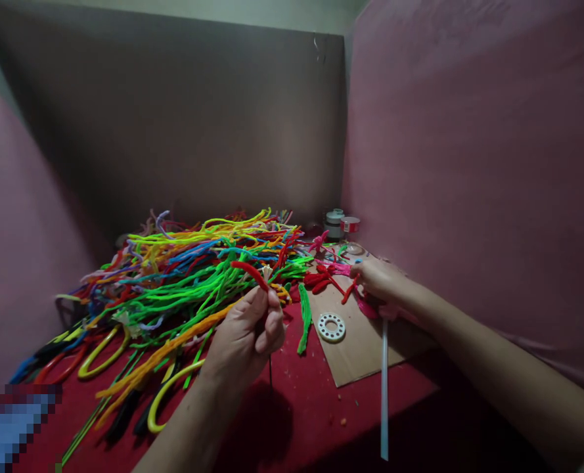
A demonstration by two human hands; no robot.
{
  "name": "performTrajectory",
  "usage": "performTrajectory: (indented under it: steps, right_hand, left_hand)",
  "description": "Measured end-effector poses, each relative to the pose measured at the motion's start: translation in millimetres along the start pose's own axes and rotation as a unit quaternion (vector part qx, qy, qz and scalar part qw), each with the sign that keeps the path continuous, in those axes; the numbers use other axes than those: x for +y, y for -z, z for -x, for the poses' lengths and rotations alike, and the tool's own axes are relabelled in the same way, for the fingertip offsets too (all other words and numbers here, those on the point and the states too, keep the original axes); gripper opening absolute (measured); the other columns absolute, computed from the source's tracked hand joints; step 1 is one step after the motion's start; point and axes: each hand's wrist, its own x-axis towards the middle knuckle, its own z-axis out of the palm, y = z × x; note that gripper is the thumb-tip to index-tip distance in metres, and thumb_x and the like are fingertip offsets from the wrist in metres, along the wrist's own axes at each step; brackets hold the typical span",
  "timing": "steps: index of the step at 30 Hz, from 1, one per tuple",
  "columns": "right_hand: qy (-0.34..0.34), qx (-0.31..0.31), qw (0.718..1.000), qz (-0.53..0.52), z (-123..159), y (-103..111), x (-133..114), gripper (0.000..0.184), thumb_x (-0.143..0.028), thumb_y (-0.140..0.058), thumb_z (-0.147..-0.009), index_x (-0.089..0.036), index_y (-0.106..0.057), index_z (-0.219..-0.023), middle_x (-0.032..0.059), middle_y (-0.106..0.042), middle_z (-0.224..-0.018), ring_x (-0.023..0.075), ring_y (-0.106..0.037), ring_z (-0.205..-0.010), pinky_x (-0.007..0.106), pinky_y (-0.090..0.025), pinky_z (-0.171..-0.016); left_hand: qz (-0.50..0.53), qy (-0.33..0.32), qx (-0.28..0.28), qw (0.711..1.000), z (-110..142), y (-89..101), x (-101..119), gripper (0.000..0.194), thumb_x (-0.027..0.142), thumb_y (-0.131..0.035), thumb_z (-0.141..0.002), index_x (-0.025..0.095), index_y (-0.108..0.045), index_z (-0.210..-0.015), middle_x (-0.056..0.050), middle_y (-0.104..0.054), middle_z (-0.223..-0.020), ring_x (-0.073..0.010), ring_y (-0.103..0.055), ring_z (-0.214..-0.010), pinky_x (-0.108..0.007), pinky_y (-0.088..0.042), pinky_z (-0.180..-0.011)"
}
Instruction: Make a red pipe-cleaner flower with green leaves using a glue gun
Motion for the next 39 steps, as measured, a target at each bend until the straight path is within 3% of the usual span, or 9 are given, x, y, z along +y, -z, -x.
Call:
performTrajectory:
  steps: [4, 8, 14, 16, 18, 20, 24, 33, 39]
  right_hand:
    - [-0.015, -0.016, 1.000, -0.001, -18, -13, 6, 0.009, -0.011, -0.060, -0.061, -0.017, -0.065, -0.056, 0.0080, -0.064, -0.061, 0.0197, -0.059, -0.064, 0.026, -0.033, -0.053]
    - [-0.041, 0.018, 0.998, -0.050, -25, -12, 4, 0.014, -0.008, -0.059, -0.060, -0.015, -0.060, -0.047, 0.0089, -0.063, -0.055, 0.0193, -0.059, -0.060, 0.026, -0.036, -0.054]
    - [-0.036, 0.143, 0.965, -0.217, -12, 12, -11, 0.024, -0.025, -0.051, -0.077, -0.014, -0.063, -0.094, 0.0073, -0.068, -0.079, 0.0170, -0.062, -0.071, 0.027, -0.046, -0.063]
    - [-0.022, 0.170, 0.930, -0.326, -2, 18, -21, 0.038, -0.030, -0.055, -0.075, -0.014, -0.054, -0.110, 0.0046, -0.067, -0.078, 0.0148, -0.061, -0.065, 0.026, -0.047, -0.057]
    - [-0.005, 0.171, 0.826, -0.536, 8, 23, -34, 0.045, -0.028, -0.067, -0.066, -0.016, -0.054, -0.107, 0.0017, -0.065, -0.074, 0.0125, -0.058, -0.057, 0.024, -0.045, -0.051]
    - [-0.025, 0.137, 0.750, -0.646, 18, 26, -49, 0.031, -0.024, -0.071, -0.062, -0.016, -0.060, -0.090, 0.0004, -0.064, -0.070, 0.0105, -0.056, -0.054, 0.022, -0.043, -0.048]
    - [-0.052, 0.053, 0.698, -0.713, 30, 28, -72, 0.009, -0.019, -0.067, -0.066, -0.015, -0.062, -0.072, -0.0012, -0.060, -0.061, 0.0091, -0.052, -0.049, 0.022, -0.041, -0.046]
    - [0.024, -0.060, 0.580, -0.812, 32, 4, -96, 0.006, -0.014, -0.069, -0.063, -0.014, -0.064, -0.066, -0.0011, -0.061, -0.059, 0.0087, -0.053, -0.051, 0.021, -0.041, -0.048]
    - [0.083, -0.064, 0.545, -0.832, 32, 0, -104, 0.012, -0.017, -0.071, -0.066, -0.018, -0.060, -0.071, -0.0036, -0.059, -0.059, 0.0093, -0.053, -0.051, 0.023, -0.042, -0.050]
  left_hand:
    - [0.001, 0.001, -0.015, 1.000, -1, 3.1, -2, 0.022, 0.034, -0.058, -0.081, 0.014, -0.054, -0.074, 0.007, -0.046, -0.042, -0.0001, -0.027, -0.029, -0.012, -0.021, -0.034]
    - [-0.004, 0.005, -0.019, 1.000, -2, 4.5, -4, 0.023, 0.035, -0.058, -0.080, 0.014, -0.054, -0.073, 0.007, -0.045, -0.042, -0.0002, -0.026, -0.029, -0.012, -0.021, -0.034]
    - [0.000, 0.014, -0.005, 1.000, -1, 2.7, -6, 0.023, 0.035, -0.057, -0.081, 0.014, -0.053, -0.073, 0.006, -0.045, -0.043, 0.0001, -0.025, -0.030, -0.011, -0.022, -0.035]
    - [0.008, 0.019, -0.010, 1.000, -2, 2.5, -7, 0.024, 0.036, -0.057, -0.081, 0.014, -0.053, -0.074, 0.007, -0.044, -0.043, 0.0002, -0.024, -0.031, -0.011, -0.022, -0.035]
    - [0.014, 0.021, -0.009, 1.000, -2, 2.2, -8, 0.024, 0.037, -0.056, -0.081, 0.014, -0.054, -0.074, 0.007, -0.043, -0.043, 0.0005, -0.023, -0.031, -0.011, -0.023, -0.035]
    - [0.013, 0.022, 0.001, 1.000, -1, 1.5, -8, 0.025, 0.037, -0.054, -0.083, 0.014, -0.054, -0.074, 0.007, -0.041, -0.042, 0.0006, -0.022, -0.030, -0.010, -0.024, -0.035]
    - [-0.003, 0.036, 0.022, 0.999, 0, -0.8, -6, 0.024, 0.036, -0.051, -0.085, 0.015, -0.054, -0.074, 0.009, -0.037, -0.039, -0.0001, -0.020, -0.028, -0.011, -0.028, -0.033]
    - [0.000, 0.019, -0.012, 1.000, 4, -3.2, -7, 0.022, 0.034, -0.050, -0.086, 0.014, -0.057, -0.079, 0.010, -0.039, -0.040, 0.0000, -0.019, -0.025, -0.013, -0.031, -0.031]
    - [-0.006, 0.031, -0.032, 0.999, 3, -2.6, -7, 0.019, 0.034, -0.054, -0.084, 0.016, -0.055, -0.079, 0.007, -0.045, -0.045, -0.0004, -0.025, -0.028, -0.011, -0.026, -0.032]
